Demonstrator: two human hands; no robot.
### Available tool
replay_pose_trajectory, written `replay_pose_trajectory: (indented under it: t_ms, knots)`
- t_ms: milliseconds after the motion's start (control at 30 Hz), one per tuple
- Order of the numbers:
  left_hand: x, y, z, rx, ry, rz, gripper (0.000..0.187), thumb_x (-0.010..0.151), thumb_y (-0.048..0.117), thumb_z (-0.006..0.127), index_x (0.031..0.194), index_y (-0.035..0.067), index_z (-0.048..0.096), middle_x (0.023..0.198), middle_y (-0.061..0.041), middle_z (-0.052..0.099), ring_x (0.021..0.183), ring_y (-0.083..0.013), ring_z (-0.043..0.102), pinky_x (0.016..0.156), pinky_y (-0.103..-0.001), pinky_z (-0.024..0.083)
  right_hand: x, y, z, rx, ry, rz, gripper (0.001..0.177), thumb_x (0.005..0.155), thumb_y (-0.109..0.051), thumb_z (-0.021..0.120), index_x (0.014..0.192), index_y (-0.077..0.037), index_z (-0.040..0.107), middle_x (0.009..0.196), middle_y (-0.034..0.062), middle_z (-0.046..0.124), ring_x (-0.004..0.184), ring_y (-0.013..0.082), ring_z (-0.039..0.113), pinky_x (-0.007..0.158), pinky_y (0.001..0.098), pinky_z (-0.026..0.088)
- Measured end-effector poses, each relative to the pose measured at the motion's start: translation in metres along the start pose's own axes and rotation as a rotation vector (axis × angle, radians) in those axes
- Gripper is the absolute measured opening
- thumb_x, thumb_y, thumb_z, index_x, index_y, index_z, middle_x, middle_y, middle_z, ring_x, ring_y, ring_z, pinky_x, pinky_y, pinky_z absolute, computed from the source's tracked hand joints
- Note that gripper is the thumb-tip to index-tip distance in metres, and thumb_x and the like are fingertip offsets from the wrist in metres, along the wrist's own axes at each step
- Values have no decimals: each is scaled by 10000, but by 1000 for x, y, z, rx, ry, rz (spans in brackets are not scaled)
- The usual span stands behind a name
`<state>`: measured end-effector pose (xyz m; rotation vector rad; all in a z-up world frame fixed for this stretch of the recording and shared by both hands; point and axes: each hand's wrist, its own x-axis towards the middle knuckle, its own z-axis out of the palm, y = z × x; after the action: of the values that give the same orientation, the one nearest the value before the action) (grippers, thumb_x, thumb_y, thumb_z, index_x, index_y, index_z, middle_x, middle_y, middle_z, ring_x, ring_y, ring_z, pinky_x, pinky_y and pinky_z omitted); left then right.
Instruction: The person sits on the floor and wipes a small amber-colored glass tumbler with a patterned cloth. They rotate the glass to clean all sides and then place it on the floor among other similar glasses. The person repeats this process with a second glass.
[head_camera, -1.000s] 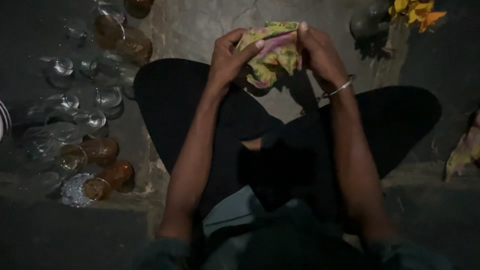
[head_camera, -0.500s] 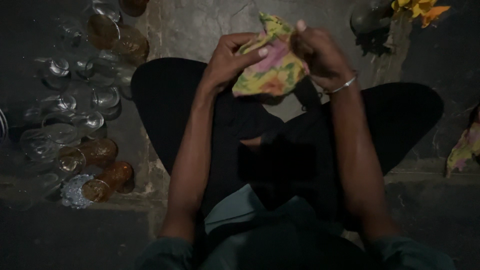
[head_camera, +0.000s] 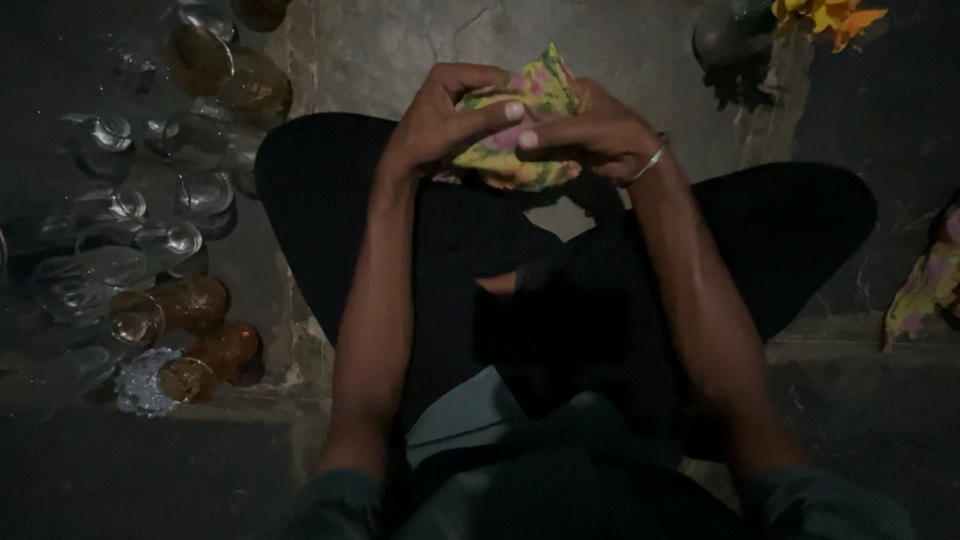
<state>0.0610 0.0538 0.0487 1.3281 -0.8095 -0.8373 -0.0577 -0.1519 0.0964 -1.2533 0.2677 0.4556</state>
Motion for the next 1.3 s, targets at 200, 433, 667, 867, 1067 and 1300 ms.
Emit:
replay_pose_trajectory:
  t_ms: [200,433,667,867,1067,1300]
  knots:
    - [5,-3,-1,-18,-83,101,209,971,199,789,1110,43,771,985,-48,769,933,-124,716,897,-310,583,13,16,-5,-76,-41,90,501,876,-207,835,1296,-23,633,1101,70,714,990,178,691,805,347,566]
    - [14,8,-9,144,-74,75,221,967,207,804,1094,31,763,986,-64,759,914,-139,712,842,-316,591,18,12,-4,-198,114,100,661,805,-200,854,1326,-88,463,1109,100,729,1007,167,750,845,329,653]
    - [23,-9,-8,350,78,222,249,1009,263,788,1089,33,735,948,-83,747,881,-181,741,802,-359,608,18,7,-9,-217,65,-53,396,949,-111,761,1276,35,594,1119,167,735,954,214,732,745,314,562]
    - [28,-78,-20,-138,685,77,294,1068,308,541,1100,61,697,1020,-65,723,887,-167,763,739,-341,711,4,-1,-17,31,139,-206,325,1052,-150,690,1311,19,590,1179,180,711,1030,214,760,833,334,654]
    - [38,-160,38,-597,496,-312,497,1053,403,544,1286,-20,666,1170,-112,689,985,-212,661,846,-379,543,2,4,-11,335,-29,-348,390,1148,-244,599,1450,1,565,1320,108,682,1149,185,704,987,347,605]
    - [19,-94,37,-1071,357,142,697,1061,602,506,1379,-18,504,1332,-185,620,1292,-322,633,1096,-500,589,9,10,-20,252,143,-350,389,1103,-271,622,1387,-12,566,1296,105,684,1185,211,711,1011,380,632]
